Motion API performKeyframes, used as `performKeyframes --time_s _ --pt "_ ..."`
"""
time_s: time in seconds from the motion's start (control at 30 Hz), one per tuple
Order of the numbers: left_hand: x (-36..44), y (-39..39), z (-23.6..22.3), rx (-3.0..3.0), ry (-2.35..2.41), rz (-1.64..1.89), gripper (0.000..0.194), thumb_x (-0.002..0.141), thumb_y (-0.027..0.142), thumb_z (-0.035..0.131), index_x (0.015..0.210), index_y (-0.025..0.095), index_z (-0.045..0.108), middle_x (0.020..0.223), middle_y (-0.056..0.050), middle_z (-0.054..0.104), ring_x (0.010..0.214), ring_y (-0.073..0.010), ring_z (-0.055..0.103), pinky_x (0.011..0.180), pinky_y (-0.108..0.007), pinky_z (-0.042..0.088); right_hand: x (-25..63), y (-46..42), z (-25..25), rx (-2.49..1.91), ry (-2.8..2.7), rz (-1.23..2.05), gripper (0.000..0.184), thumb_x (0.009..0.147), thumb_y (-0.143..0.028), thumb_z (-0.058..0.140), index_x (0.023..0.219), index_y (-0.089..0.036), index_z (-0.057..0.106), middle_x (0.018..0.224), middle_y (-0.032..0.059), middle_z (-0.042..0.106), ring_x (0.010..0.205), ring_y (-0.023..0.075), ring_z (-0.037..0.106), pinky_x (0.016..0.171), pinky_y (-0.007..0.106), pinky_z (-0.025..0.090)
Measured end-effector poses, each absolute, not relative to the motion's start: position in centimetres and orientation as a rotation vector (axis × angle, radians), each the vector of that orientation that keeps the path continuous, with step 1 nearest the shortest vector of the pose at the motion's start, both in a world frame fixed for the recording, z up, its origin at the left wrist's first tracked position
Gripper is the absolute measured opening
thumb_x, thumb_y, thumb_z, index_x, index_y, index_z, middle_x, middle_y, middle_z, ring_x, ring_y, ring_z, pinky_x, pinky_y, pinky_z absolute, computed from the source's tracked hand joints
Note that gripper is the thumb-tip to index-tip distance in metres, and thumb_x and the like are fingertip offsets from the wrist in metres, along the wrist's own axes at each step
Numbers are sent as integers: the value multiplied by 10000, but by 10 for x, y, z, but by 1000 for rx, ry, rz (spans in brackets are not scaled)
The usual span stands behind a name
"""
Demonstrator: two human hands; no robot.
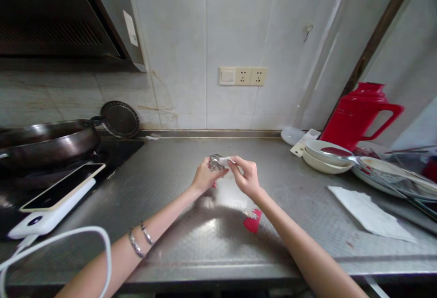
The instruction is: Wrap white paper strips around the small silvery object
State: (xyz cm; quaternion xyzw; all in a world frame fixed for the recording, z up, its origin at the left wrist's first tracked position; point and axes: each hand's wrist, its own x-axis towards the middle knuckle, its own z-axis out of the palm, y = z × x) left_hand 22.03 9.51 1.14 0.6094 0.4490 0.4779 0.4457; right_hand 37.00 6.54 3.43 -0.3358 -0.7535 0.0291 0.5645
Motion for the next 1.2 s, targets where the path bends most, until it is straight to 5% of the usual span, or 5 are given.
performKeyframes --time_s 0.27,0.63,0.9,1.03,1.2 --pt "224 85 24 1448 1006 1105 551 594 404 810 1000 146 542 698 30 588 404 -60 487 328 -200 451 367 75 33 -817 -1587 146 242 916 -284 486 991 -232 710 1033 57 741 952 211 698 826 312 538" --pt "220 86 28 1357 961 1110 532 620 474 778 1016 170 597 635 63 543 383 -44 464 375 -222 506 364 62 36 -672 -1723 164 239 900 -254 501 976 -232 727 1054 75 733 998 223 691 884 342 543" --pt "220 89 26 1348 1022 1152 586 595 414 808 1038 150 529 687 41 568 420 -51 484 361 -198 480 376 64 42 -772 -1703 177 263 892 -301 513 751 -177 697 654 17 694 609 155 648 603 239 483" --pt "221 94 17 1492 1130 1194 641 584 404 811 1074 140 494 812 -17 607 521 -89 540 339 -178 440 376 68 43 -840 -1571 92 257 906 -300 495 776 -170 675 645 4 667 583 135 615 568 222 463" --pt "224 91 9 1694 1315 1144 706 548 418 817 1134 164 515 929 -57 641 666 -157 611 354 -169 420 369 73 35 -745 -1637 -105 257 934 -196 431 1019 -219 672 977 62 734 947 192 687 829 310 544"
